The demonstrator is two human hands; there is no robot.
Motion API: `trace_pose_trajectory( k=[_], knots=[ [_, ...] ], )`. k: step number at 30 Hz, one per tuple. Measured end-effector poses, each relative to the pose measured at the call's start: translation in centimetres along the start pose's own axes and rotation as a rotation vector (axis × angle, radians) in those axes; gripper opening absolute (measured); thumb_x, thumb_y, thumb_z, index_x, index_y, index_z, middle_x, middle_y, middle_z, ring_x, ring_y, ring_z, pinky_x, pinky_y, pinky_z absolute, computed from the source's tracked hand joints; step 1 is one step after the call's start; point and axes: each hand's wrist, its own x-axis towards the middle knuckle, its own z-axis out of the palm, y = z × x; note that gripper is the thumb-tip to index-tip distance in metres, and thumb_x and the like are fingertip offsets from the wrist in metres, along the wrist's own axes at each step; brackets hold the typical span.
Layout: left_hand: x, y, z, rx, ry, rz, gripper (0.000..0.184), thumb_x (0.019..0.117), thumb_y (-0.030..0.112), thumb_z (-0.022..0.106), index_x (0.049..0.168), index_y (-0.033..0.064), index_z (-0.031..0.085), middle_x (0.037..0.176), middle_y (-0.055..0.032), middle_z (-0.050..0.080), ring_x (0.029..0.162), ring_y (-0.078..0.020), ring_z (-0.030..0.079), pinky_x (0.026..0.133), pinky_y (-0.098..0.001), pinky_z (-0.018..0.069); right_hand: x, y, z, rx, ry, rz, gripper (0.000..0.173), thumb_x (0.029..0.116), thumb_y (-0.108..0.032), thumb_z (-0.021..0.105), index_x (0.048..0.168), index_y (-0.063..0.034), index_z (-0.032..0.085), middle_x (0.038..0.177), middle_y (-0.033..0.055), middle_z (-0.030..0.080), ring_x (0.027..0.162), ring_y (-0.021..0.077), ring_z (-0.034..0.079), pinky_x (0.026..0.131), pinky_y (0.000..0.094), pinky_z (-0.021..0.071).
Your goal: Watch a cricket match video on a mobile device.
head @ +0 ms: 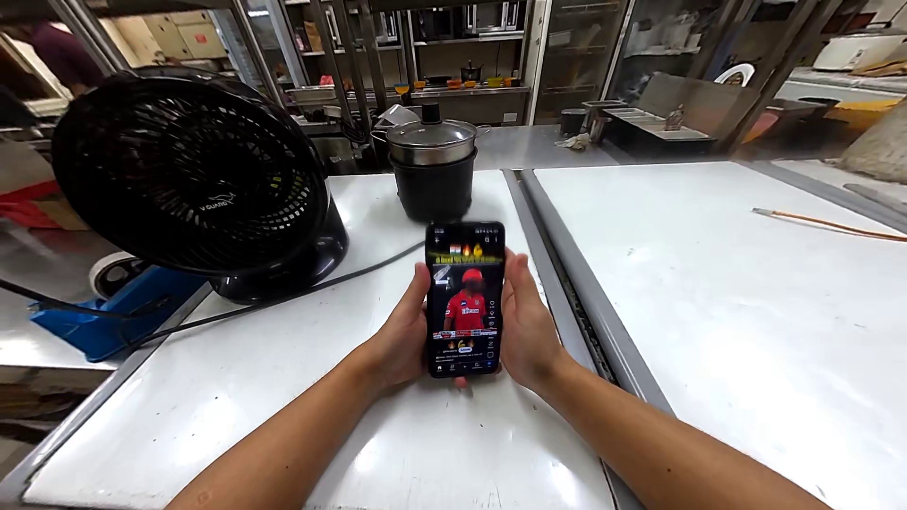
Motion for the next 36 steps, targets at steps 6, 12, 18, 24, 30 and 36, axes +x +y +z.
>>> trace_pose_trajectory(
  k=[6, 12, 18, 24, 30, 36],
  knots=[
    [-0.01, -0.07, 0.04, 0.023, 0.004, -0.013, 0.091, 0.0804, 0.092, 0.031, 0.128, 0.0224, 0.065, 0.111, -0.0097, 0.073, 0.093, -0.0236, 0.074, 0.066, -0.0403, 0.0631, -0.1, -0.05, 0.03, -0.01, 0.011, 0.001, 0.063, 0.1047, -0.062, 0.014, 0.152, -0.0259, 0.036, 0.128, 0.001, 0.063, 0.112, 0.013, 0.065, 0.092, 0.0364, 0.0565],
    [0.07, 0.01, -0.11, -0.003, -0.014, -0.009, 0.089, 0.0818, 0.091, 0.032, 0.128, 0.0225, 0.065, 0.113, -0.0106, 0.073, 0.095, -0.0249, 0.074, 0.066, -0.0419, 0.0631, -0.03, -0.05, 0.03, 0.0, 0.005, 0.0, 0.064, 0.1045, -0.063, 0.015, 0.152, -0.0257, 0.036, 0.13, 0.0017, 0.062, 0.114, 0.0141, 0.064, 0.093, 0.0376, 0.0557],
    [-0.03, -0.12, -0.16, 0.0, -0.02, -0.012, 0.088, 0.0811, 0.091, 0.033, 0.129, 0.0239, 0.063, 0.113, -0.0097, 0.073, 0.094, -0.0242, 0.074, 0.065, -0.0411, 0.0631, -0.14, -0.05, -0.01, -0.028, 0.003, 0.002, 0.066, 0.104, -0.065, 0.015, 0.154, -0.0263, 0.034, 0.135, 0.0, 0.059, 0.121, 0.0123, 0.06, 0.099, 0.0378, 0.0529],
    [0.02, 0.02, 0.02, 0.004, 0.004, -0.018, 0.088, 0.0814, 0.091, 0.032, 0.132, 0.0257, 0.061, 0.115, -0.0084, 0.072, 0.096, -0.0235, 0.074, 0.067, -0.041, 0.063, 0.0, -0.08, 0.03, -0.028, 0.025, 0.016, 0.065, 0.1044, -0.063, 0.015, 0.153, -0.0264, 0.035, 0.136, 0.0002, 0.059, 0.122, 0.013, 0.06, 0.1, 0.0385, 0.0521],
    [0.04, 0.01, -0.01, -0.006, -0.001, -0.017, 0.088, 0.0817, 0.091, 0.032, 0.131, 0.0255, 0.062, 0.116, -0.0098, 0.072, 0.097, -0.0253, 0.074, 0.066, -0.0423, 0.063, -0.02, -0.06, 0.01, -0.032, 0.018, 0.009, 0.066, 0.104, -0.064, 0.015, 0.154, -0.0265, 0.035, 0.138, -0.0002, 0.058, 0.124, 0.013, 0.058, 0.102, 0.0388, 0.051],
    [0.02, -0.01, 0.02, 0.012, 0.017, -0.027, 0.088, 0.0801, 0.092, 0.033, 0.132, 0.026, 0.061, 0.115, -0.0088, 0.072, 0.095, -0.0247, 0.074, 0.065, -0.0419, 0.0631, -0.12, -0.05, -0.04, -0.059, 0.017, 0.001, 0.066, 0.1035, -0.065, 0.016, 0.154, -0.0266, 0.034, 0.138, -0.0008, 0.058, 0.124, 0.0121, 0.058, 0.101, 0.0387, 0.0517]
  ],
)
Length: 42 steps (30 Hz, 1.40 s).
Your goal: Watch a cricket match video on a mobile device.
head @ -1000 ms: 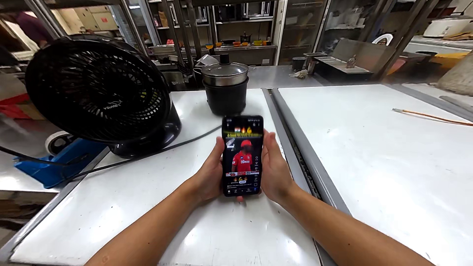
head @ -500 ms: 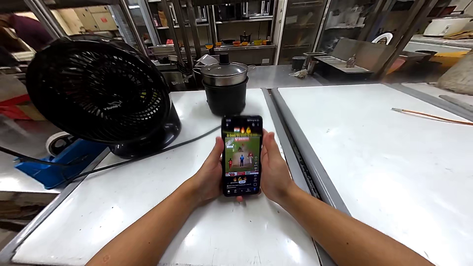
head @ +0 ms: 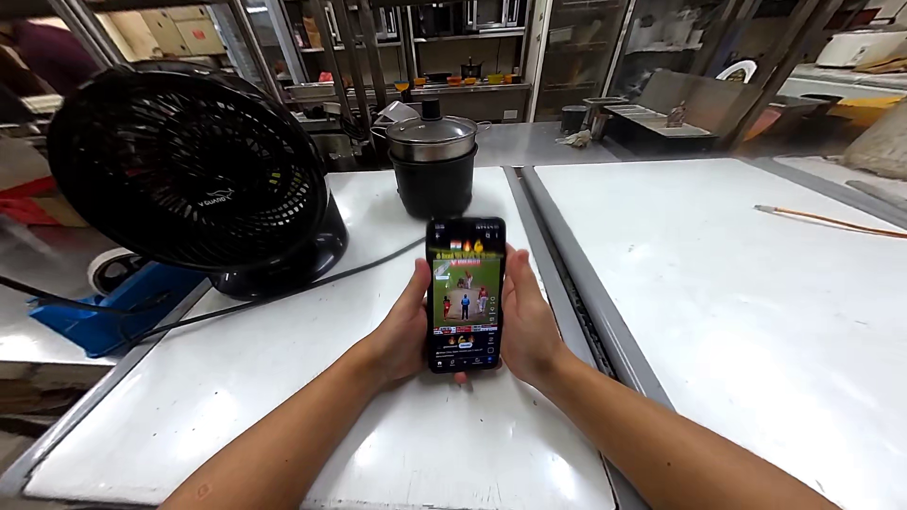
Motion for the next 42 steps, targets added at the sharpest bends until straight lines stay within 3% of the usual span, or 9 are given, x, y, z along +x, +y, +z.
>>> trace_pose_trajectory(
  k=[29, 36, 39, 42],
  knots=[
    [-0.06, -0.01, 0.05, -0.015, 0.004, 0.018, 0.085, 0.0821, 0.09, 0.033, 0.132, 0.0269, 0.062, 0.115, -0.0072, 0.072, 0.098, -0.0234, 0.073, 0.068, -0.0421, 0.063, -0.02, -0.04, 0.11, 0.016, 0.006, 0.0, 0.066, 0.1041, -0.064, 0.016, 0.154, -0.026, 0.035, 0.141, -0.0004, 0.056, 0.128, 0.0125, 0.055, 0.104, 0.04, 0.0491],
    [-0.07, 0.1, 0.2, -0.021, 0.019, 0.011, 0.088, 0.0802, 0.091, 0.036, 0.131, 0.0242, 0.063, 0.114, -0.0103, 0.072, 0.095, -0.0252, 0.074, 0.065, -0.0417, 0.0631, 0.03, -0.03, 0.15, 0.028, 0.004, 0.008, 0.067, 0.1029, -0.067, 0.017, 0.154, -0.0273, 0.035, 0.139, -0.0006, 0.057, 0.126, 0.0132, 0.057, 0.102, 0.0402, 0.0503],
    [-0.06, 0.11, 0.23, -0.016, 0.003, 0.023, 0.086, 0.0807, 0.09, 0.037, 0.132, 0.0251, 0.062, 0.115, -0.0091, 0.072, 0.098, -0.0238, 0.073, 0.069, -0.0412, 0.0629, 0.04, 0.02, 0.06, 0.027, -0.002, 0.004, 0.067, 0.1028, -0.067, 0.017, 0.154, -0.0274, 0.035, 0.14, -0.0006, 0.057, 0.127, 0.0133, 0.056, 0.103, 0.0404, 0.0499],
    [-0.08, 0.1, 0.26, -0.022, 0.006, 0.02, 0.087, 0.0803, 0.09, 0.037, 0.131, 0.0242, 0.063, 0.115, -0.0097, 0.072, 0.095, -0.0243, 0.074, 0.066, -0.0409, 0.0631, 0.04, -0.02, 0.12, 0.028, -0.004, -0.001, 0.066, 0.1032, -0.066, 0.017, 0.153, -0.0267, 0.035, 0.138, -0.0003, 0.058, 0.125, 0.013, 0.058, 0.101, 0.0393, 0.0513]
  ],
)
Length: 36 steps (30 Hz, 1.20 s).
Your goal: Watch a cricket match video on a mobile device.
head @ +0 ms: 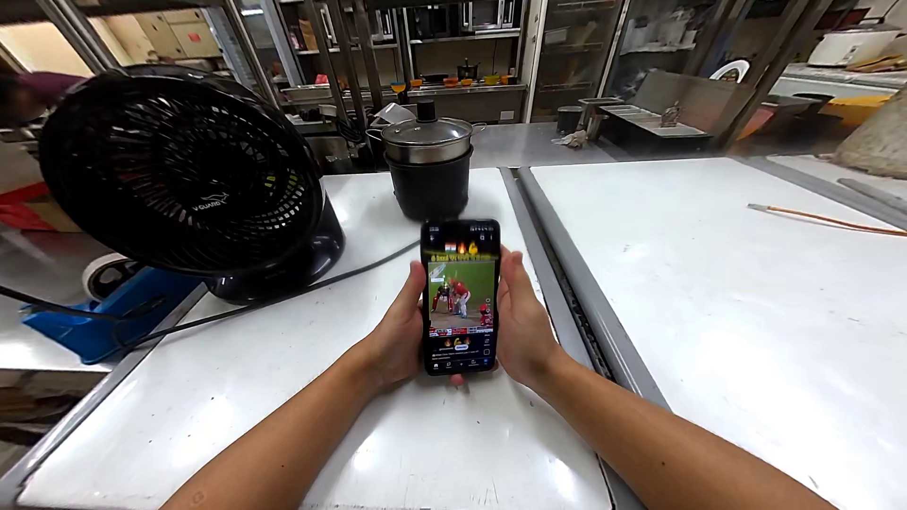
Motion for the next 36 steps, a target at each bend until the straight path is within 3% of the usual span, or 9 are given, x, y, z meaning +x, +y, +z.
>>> trace_pose_trajectory(
  k=[3, 13, 21, 36],
  knots=[
    [0.06, 0.0, -0.21, -0.003, -0.024, 0.002, 0.086, 0.0807, 0.09, 0.037, 0.132, 0.0257, 0.062, 0.116, -0.0082, 0.072, 0.098, -0.0233, 0.073, 0.07, -0.0416, 0.0629, 0.04, 0.0, 0.04, 0.009, 0.006, 0.002, 0.067, 0.1032, -0.066, 0.017, 0.153, -0.0264, 0.036, 0.137, 0.0002, 0.059, 0.123, 0.0134, 0.059, 0.1, 0.0391, 0.052],
    [0.04, 0.01, -0.15, -0.006, -0.011, -0.009, 0.088, 0.0812, 0.09, 0.035, 0.132, 0.024, 0.062, 0.116, -0.0112, 0.072, 0.096, -0.0263, 0.074, 0.064, -0.0421, 0.0631, 0.1, 0.1, -0.03, 0.004, 0.005, -0.002, 0.068, 0.1034, -0.066, 0.017, 0.154, -0.0253, 0.034, 0.14, 0.0006, 0.056, 0.127, 0.0141, 0.056, 0.103, 0.0402, 0.0499],
    [0.09, -0.04, -0.25, 0.008, -0.034, -0.002, 0.088, 0.0818, 0.091, 0.033, 0.129, 0.0239, 0.065, 0.114, -0.0096, 0.073, 0.095, -0.0241, 0.074, 0.066, -0.0411, 0.0629, 0.06, 0.06, -0.07, -0.004, -0.003, 0.004, 0.066, 0.1034, -0.066, 0.015, 0.152, -0.0267, 0.036, 0.134, -0.0002, 0.061, 0.12, 0.0123, 0.061, 0.097, 0.0377, 0.0537],
    [0.14, -0.09, -0.46, -0.006, -0.039, -0.003, 0.087, 0.0814, 0.09, 0.035, 0.13, 0.0241, 0.064, 0.117, -0.0106, 0.072, 0.099, -0.0253, 0.073, 0.068, -0.0421, 0.063, 0.05, 0.09, -0.1, -0.006, -0.003, 0.003, 0.066, 0.1031, -0.066, 0.017, 0.152, -0.0268, 0.037, 0.136, -0.0003, 0.059, 0.123, 0.013, 0.059, 0.1, 0.0391, 0.052]
  ],
)
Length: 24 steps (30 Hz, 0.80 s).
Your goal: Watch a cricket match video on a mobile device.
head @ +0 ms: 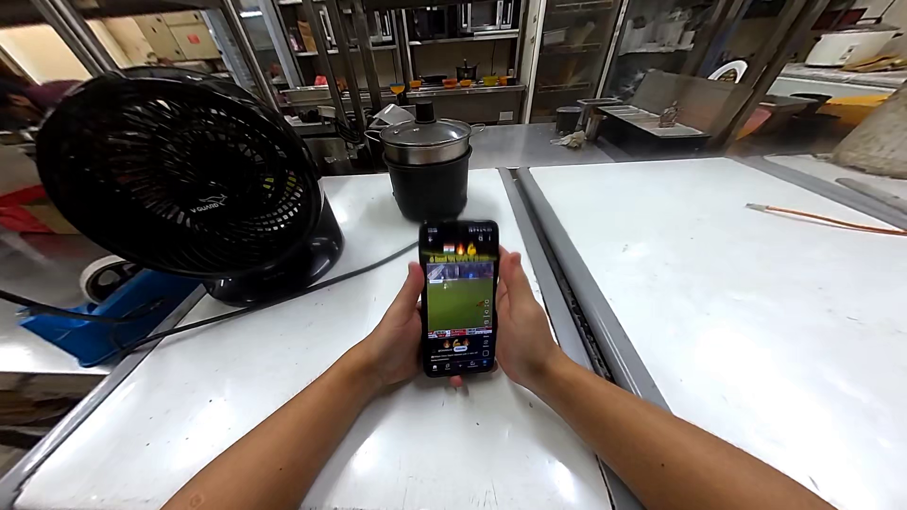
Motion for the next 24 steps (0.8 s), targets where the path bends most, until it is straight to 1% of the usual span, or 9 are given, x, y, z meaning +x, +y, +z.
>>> trace_pose_trajectory(
  k=[7, 11, 14, 18, 21, 24],
  knots=[
    [-0.04, 0.06, 0.03, 0.001, -0.008, -0.008, 0.088, 0.0811, 0.09, 0.035, 0.13, 0.024, 0.065, 0.117, -0.0105, 0.072, 0.099, -0.0252, 0.073, 0.068, -0.0418, 0.0631, -0.07, -0.05, 0.03, 0.007, 0.005, 0.007, 0.065, 0.1034, -0.066, 0.017, 0.152, -0.0278, 0.037, 0.133, -0.0007, 0.061, 0.119, 0.0126, 0.061, 0.097, 0.0384, 0.0537],
    [-0.09, 0.03, 0.2, 0.035, 0.012, 0.003, 0.088, 0.0804, 0.091, 0.033, 0.13, 0.0256, 0.064, 0.115, -0.0085, 0.072, 0.098, -0.0237, 0.073, 0.068, -0.0421, 0.0631, -0.13, -0.09, 0.01, -0.012, 0.007, 0.007, 0.066, 0.103, -0.067, 0.017, 0.153, -0.0285, 0.035, 0.139, -0.0017, 0.057, 0.125, 0.0119, 0.057, 0.101, 0.0396, 0.0509],
    [-0.04, -0.03, 0.02, 0.033, -0.005, 0.004, 0.088, 0.0803, 0.091, 0.033, 0.131, 0.026, 0.063, 0.116, -0.0095, 0.072, 0.096, -0.0248, 0.074, 0.066, -0.0423, 0.0633, -0.07, -0.03, -0.01, -0.009, 0.003, 0.0, 0.066, 0.1031, -0.067, 0.017, 0.153, -0.028, 0.036, 0.138, -0.0012, 0.058, 0.124, 0.0124, 0.058, 0.1, 0.0393, 0.0522],
    [-0.04, -0.02, -0.04, 0.025, -0.013, 0.005, 0.087, 0.0811, 0.091, 0.034, 0.131, 0.0257, 0.064, 0.116, -0.0092, 0.072, 0.098, -0.024, 0.073, 0.069, -0.0424, 0.0631, -0.09, -0.01, 0.0, -0.012, 0.006, 0.0, 0.066, 0.1035, -0.066, 0.016, 0.153, -0.0277, 0.036, 0.137, -0.0009, 0.059, 0.123, 0.0124, 0.059, 0.099, 0.0391, 0.0523],
    [-0.08, 0.04, 0.07, 0.014, 0.005, -0.004, 0.089, 0.0798, 0.091, 0.035, 0.13, 0.0246, 0.064, 0.116, -0.0104, 0.072, 0.098, -0.0253, 0.074, 0.067, -0.0422, 0.0632, -0.08, -0.02, -0.01, -0.01, 0.005, 0.005, 0.066, 0.1036, -0.065, 0.016, 0.154, -0.0271, 0.035, 0.138, -0.0004, 0.058, 0.125, 0.013, 0.057, 0.101, 0.0399, 0.0512],
    [-0.07, 0.03, 0.06, 0.016, -0.007, 0.005, 0.088, 0.0812, 0.091, 0.033, 0.13, 0.0243, 0.064, 0.115, -0.0107, 0.072, 0.096, -0.0252, 0.074, 0.065, -0.0415, 0.0631, -0.08, -0.04, 0.04, 0.001, 0.003, 0.003, 0.066, 0.1038, -0.065, 0.016, 0.154, -0.0266, 0.035, 0.138, 0.0001, 0.058, 0.124, 0.0132, 0.058, 0.1, 0.0392, 0.052]
  ],
)
